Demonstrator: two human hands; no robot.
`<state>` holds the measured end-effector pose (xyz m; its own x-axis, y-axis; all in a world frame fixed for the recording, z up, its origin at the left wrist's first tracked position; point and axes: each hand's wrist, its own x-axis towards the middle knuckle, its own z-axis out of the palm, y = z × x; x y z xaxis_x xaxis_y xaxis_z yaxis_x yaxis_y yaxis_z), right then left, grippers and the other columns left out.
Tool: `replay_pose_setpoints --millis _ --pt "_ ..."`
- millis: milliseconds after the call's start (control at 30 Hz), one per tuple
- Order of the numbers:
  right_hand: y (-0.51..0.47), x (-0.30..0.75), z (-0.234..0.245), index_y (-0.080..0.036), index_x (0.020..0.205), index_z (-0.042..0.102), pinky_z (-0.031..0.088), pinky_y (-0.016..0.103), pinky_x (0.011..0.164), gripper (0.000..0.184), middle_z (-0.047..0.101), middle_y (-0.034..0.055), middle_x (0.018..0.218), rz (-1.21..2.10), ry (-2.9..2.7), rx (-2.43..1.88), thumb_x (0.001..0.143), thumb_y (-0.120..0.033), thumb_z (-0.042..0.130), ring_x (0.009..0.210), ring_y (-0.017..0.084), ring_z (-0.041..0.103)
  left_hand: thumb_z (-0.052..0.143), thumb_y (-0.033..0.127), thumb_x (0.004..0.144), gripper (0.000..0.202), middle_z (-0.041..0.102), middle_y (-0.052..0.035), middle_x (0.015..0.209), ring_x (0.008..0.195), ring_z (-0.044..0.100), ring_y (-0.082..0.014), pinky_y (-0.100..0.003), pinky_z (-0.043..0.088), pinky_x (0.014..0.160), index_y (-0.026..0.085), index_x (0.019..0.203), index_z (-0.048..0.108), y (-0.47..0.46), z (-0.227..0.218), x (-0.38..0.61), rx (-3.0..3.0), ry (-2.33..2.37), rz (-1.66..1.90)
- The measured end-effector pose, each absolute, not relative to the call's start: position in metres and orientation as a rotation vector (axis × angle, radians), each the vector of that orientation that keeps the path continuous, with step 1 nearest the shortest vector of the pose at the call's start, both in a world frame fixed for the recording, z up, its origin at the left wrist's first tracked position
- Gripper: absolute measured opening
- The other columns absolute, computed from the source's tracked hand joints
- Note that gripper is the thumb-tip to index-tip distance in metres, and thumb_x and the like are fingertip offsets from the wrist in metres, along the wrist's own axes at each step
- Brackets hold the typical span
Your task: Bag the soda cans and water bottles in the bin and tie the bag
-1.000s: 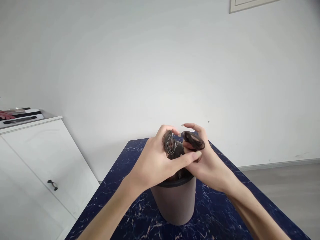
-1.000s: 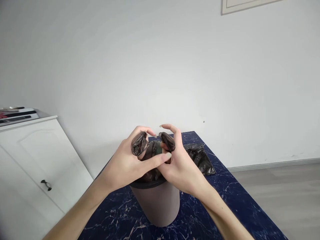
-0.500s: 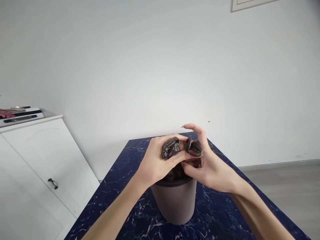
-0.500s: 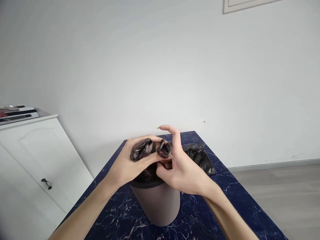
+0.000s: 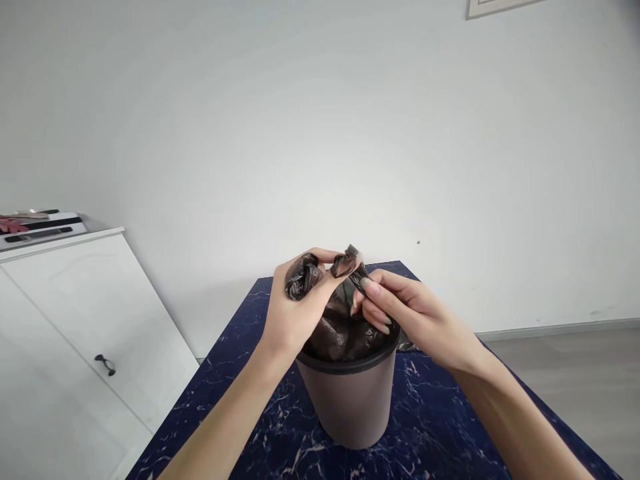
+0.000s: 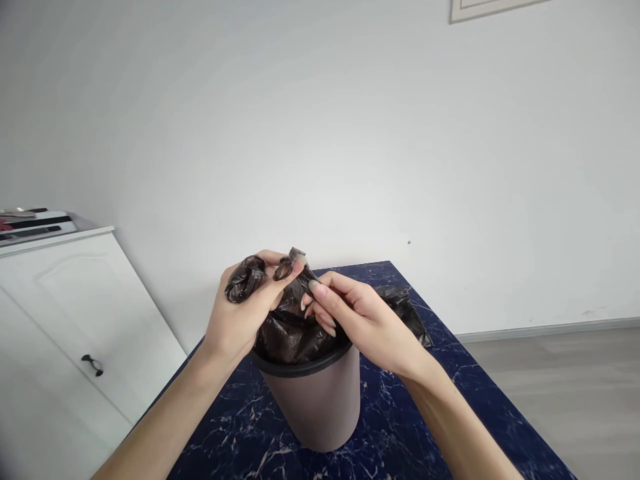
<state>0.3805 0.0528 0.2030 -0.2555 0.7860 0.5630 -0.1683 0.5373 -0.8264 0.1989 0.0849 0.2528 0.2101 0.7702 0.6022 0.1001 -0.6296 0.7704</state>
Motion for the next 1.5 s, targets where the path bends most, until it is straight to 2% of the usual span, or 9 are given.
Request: replay_pose_setpoints --millis 200,333,600,767,933,1100,1200,1300,1500 --pt "0.056 0.371 0.203 -0.022 0.085 0.064 0.053 0.025 0.067 0.032 0.039 -0.0086 0.064 1.249 -1.211 -0.401 0.104 -0.047 0.068 0.054 0.009 0.041 0.069 0.058 0.099 0.033 0.058 0.0072 0.067 0.055 0.053 -0.0113 -0.024 0.045 0.054 0.029 0.114 0.062 0.059 0.265 0.200 1.969 0.927 1.341" --pt "0.057 0.375 0.201 -0.022 0.077 0.059 0.025 0.019 0.041 0.037 0.035 -0.0095 0.063 1.237 -1.087 -0.513 0.095 -0.049 0.077 0.050 0.007 0.019 0.050 0.038 0.111 0.024 0.064 0.0031 0.076 0.067 0.061 -0.0123 -0.027 0.053 0.069 0.025 0.095 0.062 0.044 0.275 0.205 2.331 0.774 0.992" --pt "0.041 0.370 0.202 -0.026 0.061 0.044 0.045 0.030 0.059 0.030 0.047 -0.0014 0.064 0.688 -1.589 -0.785 0.087 -0.026 0.059 0.065 0.017 0.044 0.056 0.003 0.087 0.023 0.056 -0.0131 0.151 0.150 0.041 -0.0363 -0.063 0.040 0.122 0.023 0.096 0.061 0.041 0.293 0.210 3.132 0.503 0.667" --pt "0.033 0.373 0.204 -0.026 0.081 0.058 0.058 0.038 0.076 0.014 0.065 0.0043 0.092 0.666 -1.805 -0.645 0.094 -0.026 0.054 0.085 0.024 0.060 0.058 -0.002 0.082 0.032 0.067 -0.0029 0.144 0.156 0.040 -0.0334 -0.058 0.041 0.124 0.029 0.088 0.065 0.041 0.307 0.205 3.016 0.528 0.627" --pt "0.031 0.370 0.202 -0.027 0.080 0.058 0.054 0.032 0.059 0.011 0.060 0.0002 0.074 0.609 -1.890 -0.641 0.085 -0.020 0.066 0.070 0.020 0.061 0.065 -0.005 0.077 0.037 0.074 -0.0013 0.130 0.149 0.050 -0.0364 -0.058 0.043 0.124 0.030 0.089 0.072 0.042 0.310 0.217 2.920 0.453 0.593" --pt "0.037 0.368 0.191 -0.028 0.084 0.065 0.060 0.041 0.070 0.013 0.067 0.0075 0.086 0.553 -1.667 -0.787 0.096 -0.034 0.062 0.090 0.029 0.067 0.073 0.017 0.095 0.016 0.067 -0.0033 0.146 0.161 0.031 -0.0381 -0.063 0.032 0.129 0.031 0.104 0.074 0.038 0.309 0.217 3.011 0.503 0.558" --pt "0.037 0.370 0.191 -0.030 0.104 0.073 0.062 0.040 0.081 0.019 0.074 0.0084 0.107 0.621 -1.476 -0.890 0.102 -0.043 0.059 0.105 0.031 0.069 0.093 0.043 0.080 0.067 0.044 -0.0036 0.168 0.163 0.021 -0.0426 -0.062 0.033 0.128 0.036 0.138 0.061 0.039 0.299 0.203 2.882 0.573 0.781" --pt "0.035 0.370 0.196 -0.030 0.115 0.076 0.062 0.036 0.086 0.028 0.077 0.0062 0.116 0.694 -1.341 -0.941 0.104 -0.049 0.060 0.114 0.032 0.071 0.098 0.059 0.066 0.112 0.035 -0.0127 0.168 0.154 0.034 -0.0448 -0.058 0.044 0.120 0.035 0.155 0.035 0.041 0.278 0.192 2.620 0.805 1.031" --pt "0.030 0.366 0.203 -0.028 0.119 0.076 0.062 0.036 0.089 0.032 0.080 0.0055 0.113 0.782 -1.252 -0.952 0.099 -0.052 0.069 0.118 0.034 0.071 0.095 0.058 0.063 0.101 0.051 -0.0228 0.142 0.134 0.053 -0.0448 -0.061 0.053 0.104 0.024 0.136 0.033 0.044 0.237 0.192 2.189 1.269 0.942"
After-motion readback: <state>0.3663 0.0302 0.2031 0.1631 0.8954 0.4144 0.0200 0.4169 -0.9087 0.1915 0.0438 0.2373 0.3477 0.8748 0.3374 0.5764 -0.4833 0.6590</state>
